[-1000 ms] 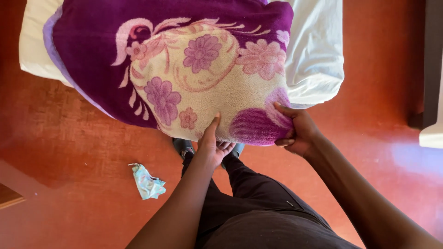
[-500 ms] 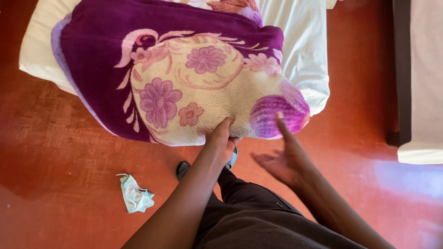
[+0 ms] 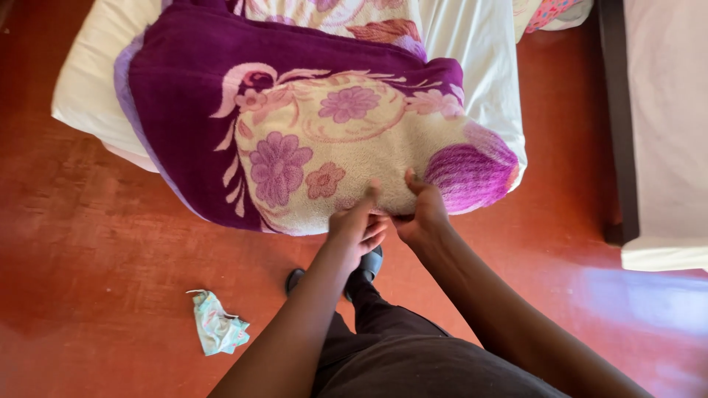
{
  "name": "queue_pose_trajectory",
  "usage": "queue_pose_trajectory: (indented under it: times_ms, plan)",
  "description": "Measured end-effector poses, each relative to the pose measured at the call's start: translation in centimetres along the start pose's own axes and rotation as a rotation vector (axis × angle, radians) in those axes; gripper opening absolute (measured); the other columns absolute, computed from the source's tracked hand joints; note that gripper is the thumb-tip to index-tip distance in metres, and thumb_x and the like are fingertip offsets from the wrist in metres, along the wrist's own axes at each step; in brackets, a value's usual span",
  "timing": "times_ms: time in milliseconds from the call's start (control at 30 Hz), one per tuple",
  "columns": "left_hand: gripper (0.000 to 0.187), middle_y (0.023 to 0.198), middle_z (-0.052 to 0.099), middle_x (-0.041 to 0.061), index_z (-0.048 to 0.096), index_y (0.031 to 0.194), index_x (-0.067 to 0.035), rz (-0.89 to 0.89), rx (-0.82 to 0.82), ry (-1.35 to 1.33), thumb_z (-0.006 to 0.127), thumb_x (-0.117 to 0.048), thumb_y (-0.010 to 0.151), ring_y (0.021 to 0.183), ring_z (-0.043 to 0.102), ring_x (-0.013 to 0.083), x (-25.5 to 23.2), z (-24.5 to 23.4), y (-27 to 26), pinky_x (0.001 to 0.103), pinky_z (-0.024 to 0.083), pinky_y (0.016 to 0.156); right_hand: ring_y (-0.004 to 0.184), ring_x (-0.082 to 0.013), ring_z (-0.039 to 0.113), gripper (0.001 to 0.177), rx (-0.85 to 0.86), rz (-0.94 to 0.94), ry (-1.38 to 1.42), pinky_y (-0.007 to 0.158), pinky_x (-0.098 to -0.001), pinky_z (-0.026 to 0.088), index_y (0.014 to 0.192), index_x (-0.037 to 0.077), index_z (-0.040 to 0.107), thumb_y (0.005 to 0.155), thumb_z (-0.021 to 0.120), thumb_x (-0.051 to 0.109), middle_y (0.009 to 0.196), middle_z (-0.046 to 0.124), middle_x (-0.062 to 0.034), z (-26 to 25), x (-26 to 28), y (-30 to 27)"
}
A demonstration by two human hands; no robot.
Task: The recorder folds a purple floral blanket on a bed and then places it neatly into a wooden closet.
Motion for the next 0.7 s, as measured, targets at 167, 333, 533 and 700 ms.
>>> queue_pose_trajectory:
  times_ms: [167,333,533,700]
  plan:
    - [0.11,0.145,0.045,0.032,0.024,0.15,0.008,-0.276,-0.077,-0.517,0.047,-0.083,0.092,0.125,0.056,0.0421,-0.8,-4.3,-3.0,0.057,0.051,0.099,0.129,-0.0361,0.055,0.055,-0.096,-0.108,0.141,0.111,-0.0549,0.047,0.142,0.003,0.045,0.094,0.064,0.021,0.138,0.057,-0.0172,0.2,1.8,-2.8]
    - [0.095,0.153,0.038,0.026,0.029,0.155,-0.016,-0.117,-0.037,-0.705,0.024,-0.083,0.088,0.135,0.046,0.0453,-4.7,-6.6,-1.9,0.066,0.045,0.104,0.129,-0.0361,0.056,0.055,-0.181,-0.156,0.248,0.109,-0.0538,0.048,0.143,0.004,0.044,0.095,0.063,0.022,0.139,0.057,-0.0188,0.6,4.3,-6.6]
    - [0.062,0.137,0.047,0.011,0.055,0.135,-0.019,-0.059,-0.135,-0.884,0.058,-0.062,0.091,0.111,0.051,0.0219,-3.9,-12.9,3.8,0.039,0.047,0.079,0.122,-0.0335,0.06,0.051,-0.218,-0.17,0.296,0.104,-0.0517,0.051,0.141,0.006,0.051,0.094,0.062,0.025,0.135,0.059,-0.0174,1.5,6.2,-5.9]
    - [0.036,0.115,0.053,0.002,0.057,0.114,-0.015,0.025,-0.071,-0.967,0.073,-0.034,0.088,0.094,0.051,0.0149,-4.1,-16.4,8.8,0.031,0.041,0.068,0.12,-0.0324,0.06,0.05,-0.245,-0.148,0.283,0.102,-0.0514,0.051,0.138,0.007,0.055,0.094,0.062,0.027,0.133,0.061,-0.0158,2.2,7.1,-3.3]
Point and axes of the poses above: each hand's wrist, its own y-axis towards the middle knuckle, its own z-axis out of the palm, x = y × z, the point moved 10 cm from there along y, towards the middle knuckle
